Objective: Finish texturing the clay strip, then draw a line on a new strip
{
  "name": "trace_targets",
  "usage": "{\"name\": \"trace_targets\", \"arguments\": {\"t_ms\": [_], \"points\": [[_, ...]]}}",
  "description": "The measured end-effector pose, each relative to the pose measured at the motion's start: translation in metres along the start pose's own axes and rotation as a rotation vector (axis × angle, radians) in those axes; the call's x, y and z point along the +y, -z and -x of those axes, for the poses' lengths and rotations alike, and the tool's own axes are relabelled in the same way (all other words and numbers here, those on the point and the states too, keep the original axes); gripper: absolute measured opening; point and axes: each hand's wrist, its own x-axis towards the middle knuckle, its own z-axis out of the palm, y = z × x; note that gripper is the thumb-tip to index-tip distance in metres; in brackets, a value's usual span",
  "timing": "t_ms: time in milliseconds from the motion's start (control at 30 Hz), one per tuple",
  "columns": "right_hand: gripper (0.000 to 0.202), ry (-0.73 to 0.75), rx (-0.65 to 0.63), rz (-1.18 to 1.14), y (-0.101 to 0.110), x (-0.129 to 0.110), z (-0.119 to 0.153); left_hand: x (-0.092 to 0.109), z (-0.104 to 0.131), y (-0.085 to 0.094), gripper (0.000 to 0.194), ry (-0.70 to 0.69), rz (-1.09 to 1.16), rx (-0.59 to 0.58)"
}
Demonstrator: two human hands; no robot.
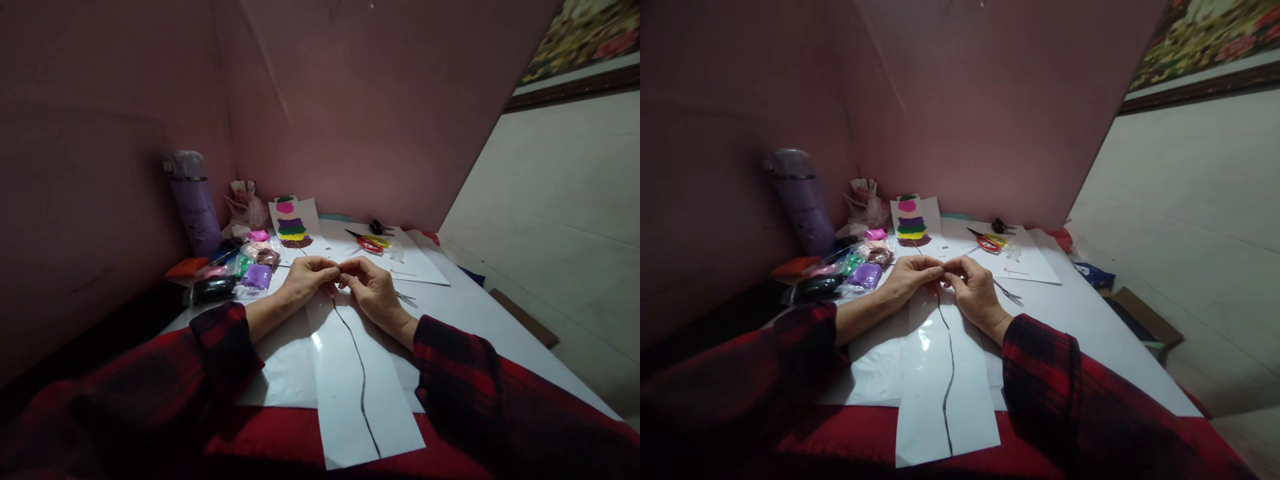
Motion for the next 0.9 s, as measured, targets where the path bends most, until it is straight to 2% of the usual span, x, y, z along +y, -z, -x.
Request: {"name": "trace_targets", "arguments": {"t_ms": [100, 200, 333, 500, 600, 767, 900], "points": [[0.005, -0.011, 0.046, 0.033, 0.0008, -0.0006, -0.0017, -0.0001, 0.0000, -0.0002, 0.037, 0.003, 0.041, -0.042], [0.006, -0.033, 0.091, 0.114, 0.0021, -0.0022, -0.0030, 0.0001, -0.0002, 0.0000, 0.038, 0.007, 0.066, -0.028], [0.007, -0.023, 0.046, 0.102, 0.0026, -0.0025, -0.0030, -0.0006, -0.0005, 0.0003, 0.038, 0.016, 0.066, 0.021], [0.009, 0.054, 0.018, 0.115, 0.0025, -0.0004, -0.0006, -0.0015, -0.0007, 0.0011, 0.030, 0.019, 0.050, -0.032], [0.010, 0.101, 0.001, 0.141, 0.0022, -0.0015, 0.0007, -0.0014, -0.0010, 0.0016, 0.026, 0.018, 0.024, -0.019], [0.008, 0.067, 0.014, 0.132, 0.0009, -0.0062, 0.0011, -0.0006, -0.0007, 0.0012, 0.025, -0.004, 0.020, 0.014], [0.005, 0.039, 0.036, 0.206, 0.0009, -0.0053, -0.0003, -0.0018, -0.0009, 0.0005, 0.032, 0.002, 0.089, -0.004]]}}
